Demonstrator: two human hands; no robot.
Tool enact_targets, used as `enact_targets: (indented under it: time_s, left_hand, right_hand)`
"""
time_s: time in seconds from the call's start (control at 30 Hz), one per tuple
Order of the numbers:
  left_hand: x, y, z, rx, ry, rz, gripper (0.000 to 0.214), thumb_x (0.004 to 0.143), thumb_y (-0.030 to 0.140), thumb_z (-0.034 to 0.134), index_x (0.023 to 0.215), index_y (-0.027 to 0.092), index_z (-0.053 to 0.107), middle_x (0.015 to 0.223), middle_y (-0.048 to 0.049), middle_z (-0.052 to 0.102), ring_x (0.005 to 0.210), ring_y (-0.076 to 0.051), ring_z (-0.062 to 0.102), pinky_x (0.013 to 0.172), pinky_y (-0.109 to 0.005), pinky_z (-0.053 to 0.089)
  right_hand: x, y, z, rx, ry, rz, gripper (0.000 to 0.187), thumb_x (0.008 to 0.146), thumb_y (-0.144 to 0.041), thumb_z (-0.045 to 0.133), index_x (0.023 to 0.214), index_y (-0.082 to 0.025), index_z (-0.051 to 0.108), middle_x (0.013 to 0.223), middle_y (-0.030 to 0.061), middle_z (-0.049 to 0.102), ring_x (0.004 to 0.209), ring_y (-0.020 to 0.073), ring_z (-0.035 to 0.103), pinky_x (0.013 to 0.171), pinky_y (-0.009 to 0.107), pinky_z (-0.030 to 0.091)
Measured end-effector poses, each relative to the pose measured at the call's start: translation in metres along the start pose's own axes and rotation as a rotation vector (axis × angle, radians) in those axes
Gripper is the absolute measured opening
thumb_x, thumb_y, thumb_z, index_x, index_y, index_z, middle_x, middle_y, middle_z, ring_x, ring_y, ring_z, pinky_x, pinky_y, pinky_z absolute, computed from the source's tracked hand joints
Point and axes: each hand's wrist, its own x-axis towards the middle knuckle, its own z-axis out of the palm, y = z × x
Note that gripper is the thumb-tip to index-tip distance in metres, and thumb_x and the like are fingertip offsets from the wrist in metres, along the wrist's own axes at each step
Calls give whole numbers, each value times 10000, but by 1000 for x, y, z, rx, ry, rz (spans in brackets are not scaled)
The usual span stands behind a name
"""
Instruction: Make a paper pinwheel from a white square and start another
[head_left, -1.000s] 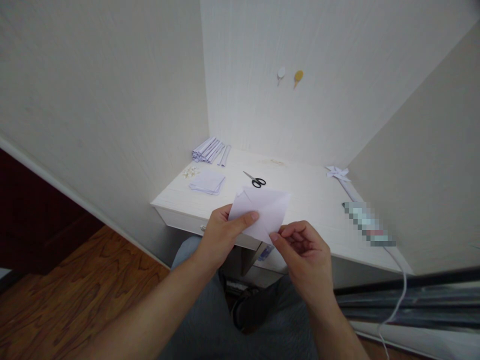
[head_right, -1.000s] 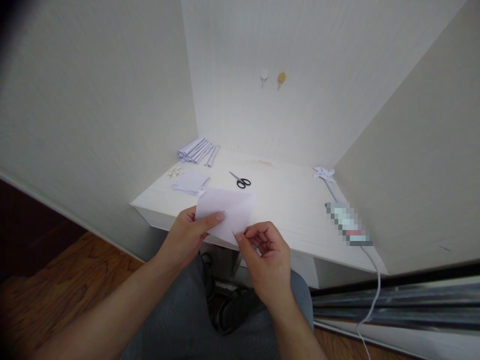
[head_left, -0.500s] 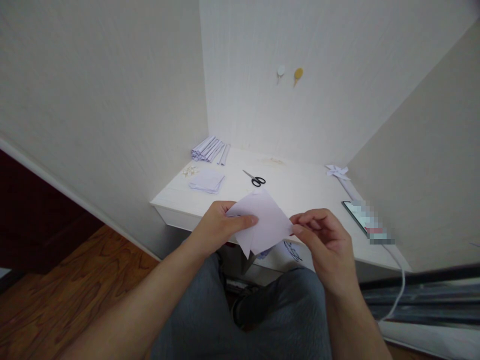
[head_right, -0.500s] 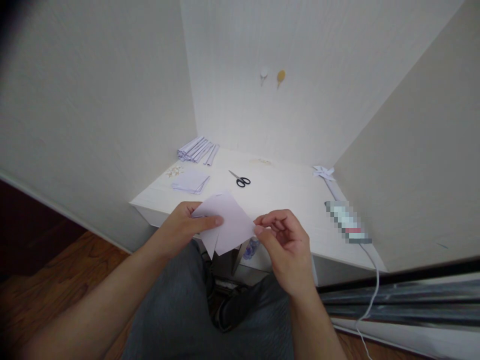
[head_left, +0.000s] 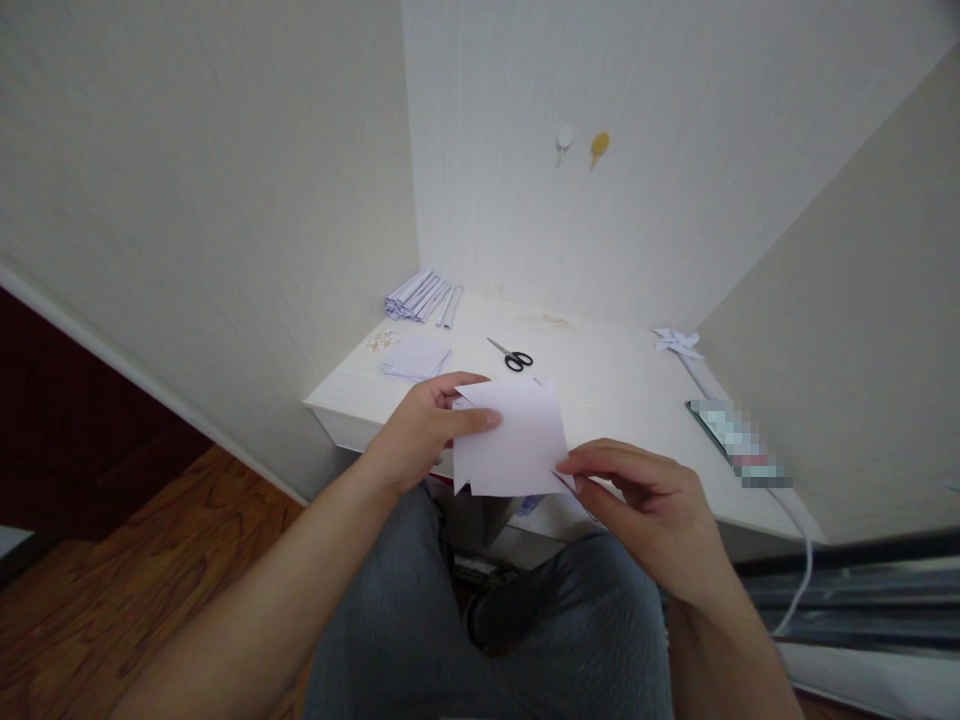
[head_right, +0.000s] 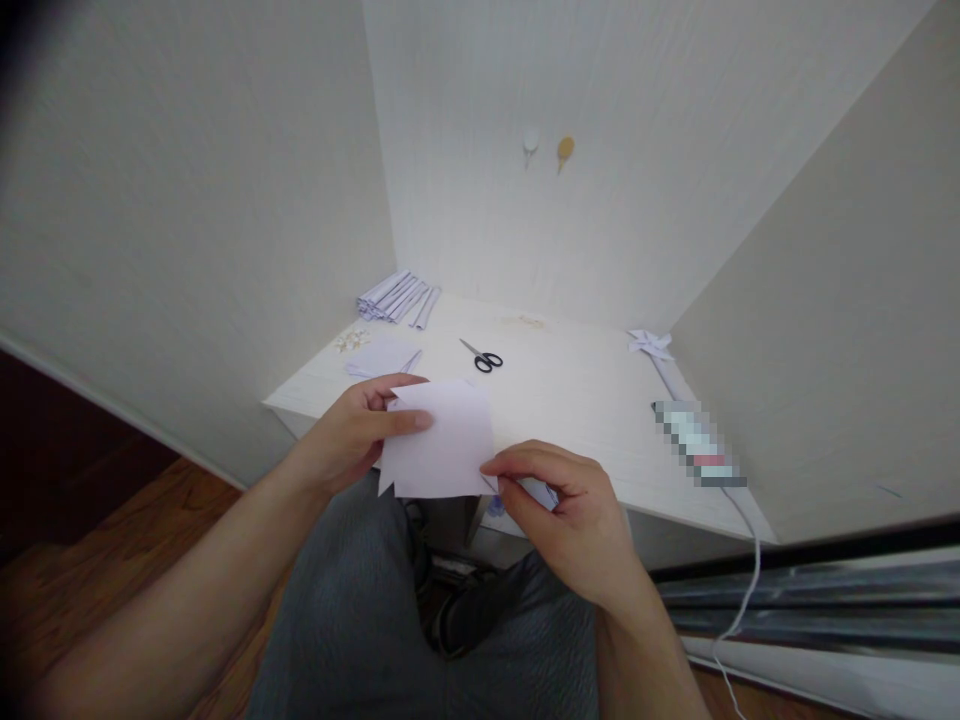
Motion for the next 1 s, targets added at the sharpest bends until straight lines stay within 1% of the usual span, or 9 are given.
enact_targets:
  time_s: [0.07,0.17,0.23,0.3,0.43,0.57,0.73,0.9,1.0]
  left_hand:
    - [0,0,3,-92,6,8,496,560,221,929,1008,166,724,868,-34,774,676,-162,693,623,-265,548]
    - [-2,0,5,-113,-64,-59,423,591,273,915,942,122,734,835,-75,774,675,-185,700,652,-298,566]
    - [-3,-2,5,-61,-104,-106,408,612,310,904,929,111,742,826,-93,774,670,-199,700,641,-309,565]
    - [-3,-4,4,36,-129,-118,400,638,336,891,940,115,751,851,-100,777,676,-203,699,626,-305,555]
    - [-1,-8,-1,213,-129,-61,386,664,359,876,950,130,757,868,-91,775,728,-214,698,673,-318,550]
    - [-2,-7,-2,285,-137,-48,391,669,385,862,934,119,755,850,-95,768,729,-224,690,688,-335,547]
    - [-5,-4,1,292,-142,-50,379,682,385,848,933,120,749,845,-94,765,730,-224,687,679,-329,542]
    - [-6,-6,5,269,-141,-30,373,688,380,850,942,124,756,854,-92,773,712,-216,685,662,-318,539]
    - [-7,-7,7,244,-130,-9,381,688,373,854,960,125,757,871,-91,778,736,-217,692,685,-319,544]
  right_hand:
    - [0,0,2,-9,11,-8,202,871,-105,681,943,-261,787,942,26,777,858,165,713,755,263,547]
    - [0,-1,2,-25,11,-37,199,874,-109,683,960,-259,783,955,31,776,868,171,714,761,272,550]
    - [0,-2,2,-31,1,-48,186,879,-120,689,968,-255,781,962,35,776,873,173,716,769,276,554]
    - [0,-3,1,-36,-11,-54,173,885,-130,693,973,-251,779,965,36,778,874,171,717,777,275,556]
    - [0,-4,0,-43,-29,-66,156,899,-147,693,981,-251,774,980,34,776,897,169,716,803,269,555]
    - [-1,-4,0,-52,-38,-65,126,906,-169,697,978,-248,763,983,33,775,903,168,714,816,264,552]
    - [-1,-3,1,-37,-29,-11,72,917,-227,695,948,-244,759,937,36,773,856,178,706,774,276,552]
    - [-2,-2,5,-5,38,72,79,912,-274,700,904,-236,769,860,44,772,764,187,703,693,290,553]
    - [-3,-1,7,31,66,101,67,902,-271,711,891,-239,770,828,34,766,734,177,701,671,280,551]
